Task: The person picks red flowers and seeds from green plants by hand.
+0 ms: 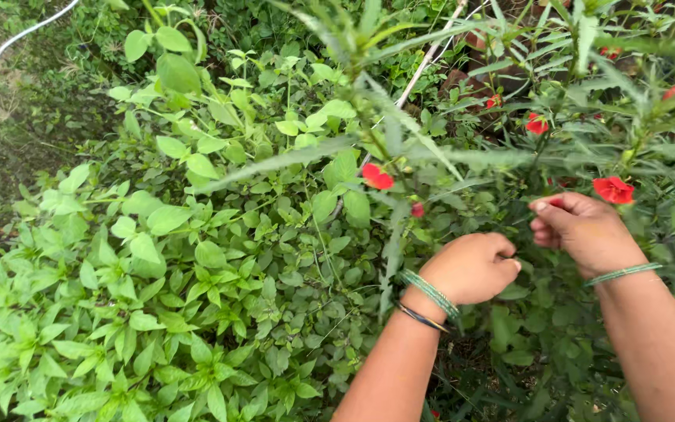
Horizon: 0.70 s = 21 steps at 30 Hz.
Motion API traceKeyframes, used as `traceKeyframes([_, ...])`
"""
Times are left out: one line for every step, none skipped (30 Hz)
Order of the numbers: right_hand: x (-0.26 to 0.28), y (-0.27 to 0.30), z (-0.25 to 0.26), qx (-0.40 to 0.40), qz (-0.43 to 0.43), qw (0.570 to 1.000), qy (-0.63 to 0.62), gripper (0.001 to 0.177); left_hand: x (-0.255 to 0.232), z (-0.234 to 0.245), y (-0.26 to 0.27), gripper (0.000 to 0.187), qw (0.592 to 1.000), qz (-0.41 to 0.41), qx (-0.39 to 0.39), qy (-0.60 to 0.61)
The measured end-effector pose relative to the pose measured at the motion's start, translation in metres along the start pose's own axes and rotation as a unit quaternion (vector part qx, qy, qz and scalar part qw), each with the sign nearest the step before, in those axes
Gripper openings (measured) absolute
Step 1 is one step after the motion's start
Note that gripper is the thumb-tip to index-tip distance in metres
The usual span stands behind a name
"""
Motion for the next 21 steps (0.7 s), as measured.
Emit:
traceKeyframes([0.000, 0.000, 0.002, -0.001, 0.000, 1.000, -0.002, 0.023, 0.003, -0.003, -0.002, 0.034, 0.999, 0.016, -0.003, -0.031])
traceKeyframes([0.001, 0.001, 0.003, -0.001, -0.001, 1.000, -0.004, 0.022, 0.005, -0.006, -0.003, 0.035, 0.999, 0.015, 0.019, -0.036])
traceKeyframes([0.001, 0.001, 0.001, -0.002, -0.001, 1.000, -0.014, 0.022, 0.008, -0.007, 0.001, 0.037, 0.998, 0.018, 0.041, -0.042])
traceKeyframes([0.000, 0.001, -0.001, -0.003, -0.002, 1.000, -0.025, 0.022, 0.011, -0.005, 0.006, 0.039, 0.997, 0.021, 0.063, -0.047])
traceKeyframes([0.000, -0.001, -0.005, -0.002, -0.002, 0.999, -0.037, 0.023, 0.017, 0.001, 0.011, 0.039, 0.993, 0.045, 0.080, -0.069])
traceKeyframes([-0.002, -0.001, -0.010, 0.013, -0.010, 0.999, -0.038, 0.022, 0.024, 0.010, 0.020, 0.040, 0.989, 0.069, 0.096, -0.091])
traceKeyframes([-0.003, -0.001, -0.017, 0.031, -0.019, 0.999, -0.038, 0.021, 0.031, 0.019, 0.029, 0.040, 0.983, 0.095, 0.112, -0.112])
traceKeyframes([-0.003, 0.001, -0.026, 0.048, -0.028, 0.998, -0.038, 0.021, 0.039, 0.030, 0.038, 0.036, 0.973, 0.148, 0.107, -0.141])
traceKeyframes([0.000, 0.005, -0.037, 0.074, -0.027, 0.997, -0.019, 0.023, 0.047, 0.040, 0.047, 0.033, 0.959, 0.202, 0.102, -0.169])
traceKeyframes([0.002, 0.011, -0.052, 0.099, -0.025, 0.995, -0.001, 0.025, 0.054, 0.051, 0.053, 0.031, 0.946, 0.277, 0.040, -0.164])
traceKeyframes([0.005, 0.019, -0.067, 0.123, -0.023, 0.992, 0.018, 0.027, 0.060, 0.060, 0.060, 0.030, 0.924, 0.348, -0.022, -0.157])
traceKeyframes([0.009, 0.027, -0.085, 0.162, -0.044, 0.986, 0.003, 0.028, 0.062, 0.071, 0.065, 0.027, 0.907, 0.353, -0.148, -0.175])
traceKeyframes([0.014, 0.036, -0.102, 0.200, -0.066, 0.978, -0.011, 0.029, 0.062, 0.079, 0.067, 0.026, 0.875, 0.354, -0.271, -0.189])
traceKeyframes([0.018, 0.045, -0.119, 0.237, -0.089, 0.967, -0.024, 0.030, 0.063, 0.081, 0.064, 0.026, 0.899, 0.299, -0.287, -0.139])
traceKeyframes([0.025, 0.052, -0.135, 0.254, -0.058, 0.965, -0.014, 0.028, 0.064, 0.084, 0.059, 0.028, 0.918, 0.241, -0.303, -0.089])
traceKeyframes([0.031, 0.059, -0.149, 0.271, -0.027, 0.962, -0.005, 0.027, 0.065, 0.086, 0.057, 0.031, 0.930, 0.181, -0.318, -0.039])
traceKeyframes([0.037, 0.064, -0.163, 0.289, 0.004, 0.957, 0.004, 0.026, 0.068, 0.082, 0.054, 0.031, 0.935, 0.162, -0.304, 0.080])
traceKeyframes([0.041, 0.064, -0.172, 0.257, -0.018, 0.966, 0.002, 0.025, 0.069, 0.075, 0.050, 0.031, 0.927, 0.141, -0.287, 0.198])
traceKeyframes([0.044, 0.063, -0.179, 0.223, -0.041, 0.974, -0.001, 0.024, 0.070, 0.066, 0.047, 0.032, 0.905, 0.118, -0.264, 0.313])
traceKeyframes([0.045, 0.064, -0.183, 0.189, -0.064, 0.980, -0.004, 0.023, 0.072, 0.062, 0.047, 0.031, 0.900, 0.108, -0.279, 0.318])
traceKeyframes([0.047, 0.066, -0.184, 0.181, -0.058, 0.982, 0.016, 0.024, 0.074, 0.059, 0.044, 0.030, 0.895, 0.094, -0.293, 0.323])
Point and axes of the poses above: each hand's wrist, its own y-axis away from the middle knuckle, its own z-axis out of the back of the hand, x = y × z, the point moved 3 cm from there along -y, towards the middle knuckle, and after that the axes turned 11 degrees about -y, right-handed, at the moved point
